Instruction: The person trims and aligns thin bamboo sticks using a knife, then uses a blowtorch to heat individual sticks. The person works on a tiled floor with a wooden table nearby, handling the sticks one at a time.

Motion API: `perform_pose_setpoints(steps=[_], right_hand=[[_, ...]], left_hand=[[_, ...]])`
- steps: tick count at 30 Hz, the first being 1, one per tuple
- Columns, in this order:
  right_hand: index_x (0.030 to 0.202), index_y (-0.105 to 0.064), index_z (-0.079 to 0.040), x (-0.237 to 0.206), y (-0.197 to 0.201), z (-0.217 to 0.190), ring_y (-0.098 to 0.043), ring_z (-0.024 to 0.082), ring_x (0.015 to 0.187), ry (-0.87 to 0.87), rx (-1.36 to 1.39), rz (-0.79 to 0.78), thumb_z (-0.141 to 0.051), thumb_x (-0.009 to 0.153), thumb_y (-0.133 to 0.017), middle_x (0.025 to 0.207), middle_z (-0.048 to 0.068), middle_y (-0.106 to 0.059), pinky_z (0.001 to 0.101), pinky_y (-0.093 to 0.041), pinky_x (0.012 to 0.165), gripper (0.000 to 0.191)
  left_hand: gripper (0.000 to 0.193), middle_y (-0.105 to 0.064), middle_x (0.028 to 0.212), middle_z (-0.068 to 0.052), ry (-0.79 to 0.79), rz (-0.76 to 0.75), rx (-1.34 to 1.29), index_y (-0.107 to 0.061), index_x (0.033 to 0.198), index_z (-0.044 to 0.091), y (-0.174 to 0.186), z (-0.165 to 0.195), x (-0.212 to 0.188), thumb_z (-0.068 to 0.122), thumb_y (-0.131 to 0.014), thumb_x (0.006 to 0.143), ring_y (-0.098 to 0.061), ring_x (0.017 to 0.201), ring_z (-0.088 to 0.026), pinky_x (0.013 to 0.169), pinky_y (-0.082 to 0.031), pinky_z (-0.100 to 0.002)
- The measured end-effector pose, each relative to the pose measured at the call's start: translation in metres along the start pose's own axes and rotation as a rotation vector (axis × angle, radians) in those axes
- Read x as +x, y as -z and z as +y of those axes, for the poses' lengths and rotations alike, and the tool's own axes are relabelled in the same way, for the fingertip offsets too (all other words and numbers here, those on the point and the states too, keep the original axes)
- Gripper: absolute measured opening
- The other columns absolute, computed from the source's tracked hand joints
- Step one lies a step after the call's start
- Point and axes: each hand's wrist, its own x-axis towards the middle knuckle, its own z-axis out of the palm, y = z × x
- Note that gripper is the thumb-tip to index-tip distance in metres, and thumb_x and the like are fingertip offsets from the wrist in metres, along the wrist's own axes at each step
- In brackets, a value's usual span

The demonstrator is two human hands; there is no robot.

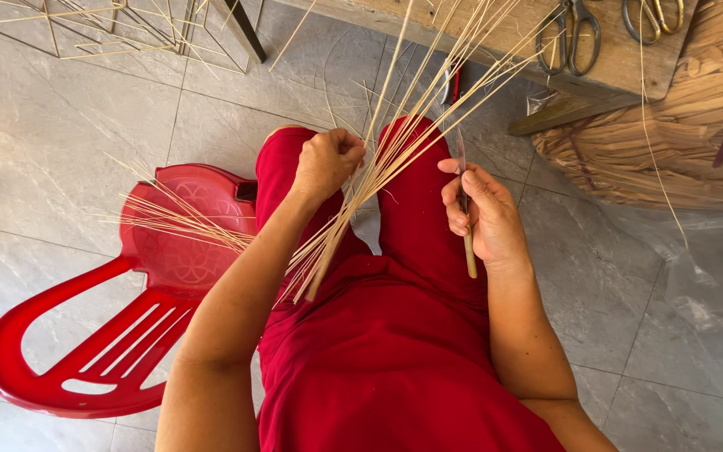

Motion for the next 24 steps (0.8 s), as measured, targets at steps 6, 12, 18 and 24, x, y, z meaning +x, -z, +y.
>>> perform_pose_setpoints(steps=[6, 12, 18, 24], right_hand=[[0.133, -0.061, 0.001, 0.006, -0.001, 0.005, -0.049, 0.005, 0.057, -0.015, -0.05, 0.004, -0.025, 0.109, -0.055, 0.084, 0.004, -0.064, 0.0194, -0.037, 0.045, 0.036], [0.136, -0.059, 0.002, 0.018, -0.006, 0.008, -0.05, 0.004, 0.058, -0.022, -0.054, -0.03, -0.026, 0.11, -0.054, 0.086, 0.004, -0.064, 0.0188, -0.037, 0.046, 0.039], [0.138, -0.058, 0.003, 0.026, -0.013, 0.006, -0.05, 0.004, 0.058, -0.029, -0.035, -0.078, -0.027, 0.109, -0.053, 0.086, 0.004, -0.063, 0.0186, -0.037, 0.046, 0.042], [0.137, -0.059, 0.003, 0.027, -0.024, -0.001, -0.05, 0.002, 0.057, -0.005, -0.088, -0.082, -0.03, 0.109, -0.052, 0.083, 0.003, -0.062, 0.0176, -0.038, 0.045, 0.043]], left_hand=[[0.014, -0.077, 0.083, -0.007, -0.17, 0.226, 0.095, -0.072, 0.094, 0.005, 0.015, 0.014, -0.019, 0.018, -0.071, 0.088, -0.076, 0.073, -0.022, 0.07, -0.06, -0.037], [0.016, -0.075, 0.086, -0.012, -0.346, 0.3, 0.089, -0.073, 0.105, 0.006, 0.025, 0.022, -0.033, 0.013, -0.069, 0.091, -0.072, 0.069, -0.023, 0.064, -0.057, -0.038], [0.025, -0.07, 0.078, -0.004, -0.056, 0.01, -0.391, -0.076, 0.119, 0.004, 0.028, 0.029, -0.031, 0.015, -0.067, 0.099, -0.056, 0.06, -0.006, 0.053, -0.047, -0.025], [0.03, -0.069, 0.078, 0.002, 0.043, -0.135, -0.52, -0.074, 0.124, 0.004, 0.044, 0.049, -0.033, 0.017, -0.067, 0.098, -0.055, 0.06, -0.003, 0.054, -0.048, -0.021]])
